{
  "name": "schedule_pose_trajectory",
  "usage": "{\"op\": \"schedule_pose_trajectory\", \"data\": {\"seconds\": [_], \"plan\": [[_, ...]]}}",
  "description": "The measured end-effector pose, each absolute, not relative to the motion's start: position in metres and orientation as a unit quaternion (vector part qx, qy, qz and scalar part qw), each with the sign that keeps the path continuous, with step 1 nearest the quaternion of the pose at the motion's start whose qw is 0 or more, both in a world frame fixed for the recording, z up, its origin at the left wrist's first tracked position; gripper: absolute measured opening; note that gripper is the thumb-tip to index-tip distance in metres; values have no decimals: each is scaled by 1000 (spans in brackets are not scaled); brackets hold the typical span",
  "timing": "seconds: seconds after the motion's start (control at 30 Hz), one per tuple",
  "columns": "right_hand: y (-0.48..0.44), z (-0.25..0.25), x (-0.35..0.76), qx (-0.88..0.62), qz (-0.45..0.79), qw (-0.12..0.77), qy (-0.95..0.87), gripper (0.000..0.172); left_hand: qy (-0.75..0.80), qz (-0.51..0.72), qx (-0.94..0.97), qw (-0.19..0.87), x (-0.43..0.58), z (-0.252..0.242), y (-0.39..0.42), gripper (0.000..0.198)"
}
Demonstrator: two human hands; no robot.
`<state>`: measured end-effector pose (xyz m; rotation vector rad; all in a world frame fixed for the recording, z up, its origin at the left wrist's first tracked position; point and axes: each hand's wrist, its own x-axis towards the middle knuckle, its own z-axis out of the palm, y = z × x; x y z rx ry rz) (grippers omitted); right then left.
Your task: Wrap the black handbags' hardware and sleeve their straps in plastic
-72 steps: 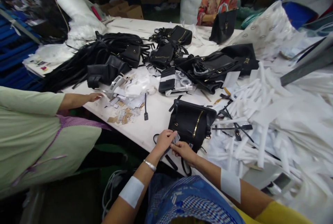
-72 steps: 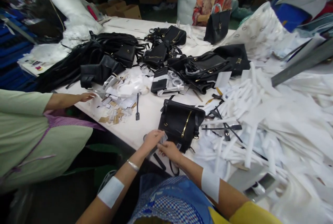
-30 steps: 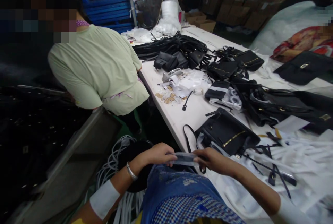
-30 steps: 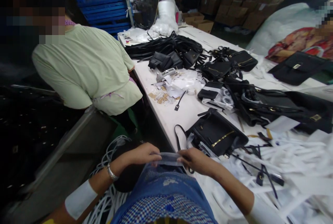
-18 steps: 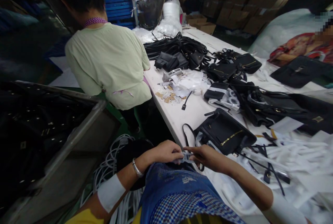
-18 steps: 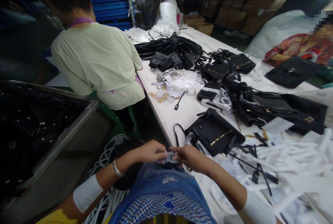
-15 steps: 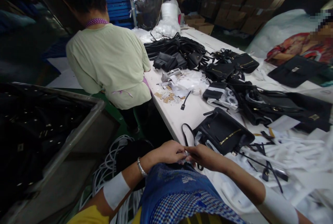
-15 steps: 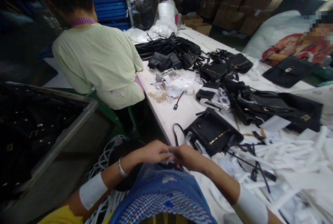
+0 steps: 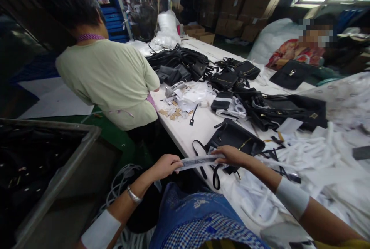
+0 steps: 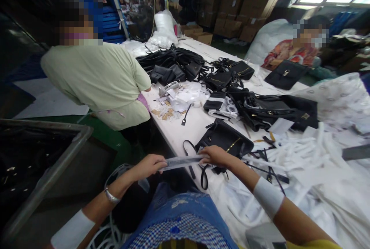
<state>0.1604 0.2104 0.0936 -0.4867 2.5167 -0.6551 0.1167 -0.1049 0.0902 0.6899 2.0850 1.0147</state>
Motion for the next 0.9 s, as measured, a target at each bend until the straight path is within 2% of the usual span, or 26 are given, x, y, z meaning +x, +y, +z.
{"op": "schedule_pose_trajectory", "data": {"seconds": [0.1, 0.27, 0.37, 0.57, 0.67, 0.77, 0.83, 0.9], "plan": [[172, 111, 159, -235, -320, 176, 901, 61, 779, 429, 262, 374, 118, 97, -88, 37], [132, 131, 153, -234, -423, 271, 832, 42, 711, 479, 275, 435, 109, 121, -82, 40], [152, 131, 145, -180, -414, 280, 847, 41, 665, 485, 268, 500, 101, 124, -105, 42], [193, 113, 136, -124, -418, 287, 853, 46, 642, 504, 207, 539, 104, 100, -143, 38], [203, 99, 136, -124, -408, 228, 875, 45, 657, 538, 146, 508, 106, 81, -151, 38], [230, 80, 145, -64, -357, 92, 927, 41, 708, 552, 74, 434, 105, 58, -165, 40], [259, 64, 161, 69, -277, 6, 958, 38, 726, 561, -8, 398, 104, 43, -176, 44], [287, 45, 184, 236, -192, -12, 952, 40, 717, 582, -79, 376, 105, 30, -186, 49]]}}
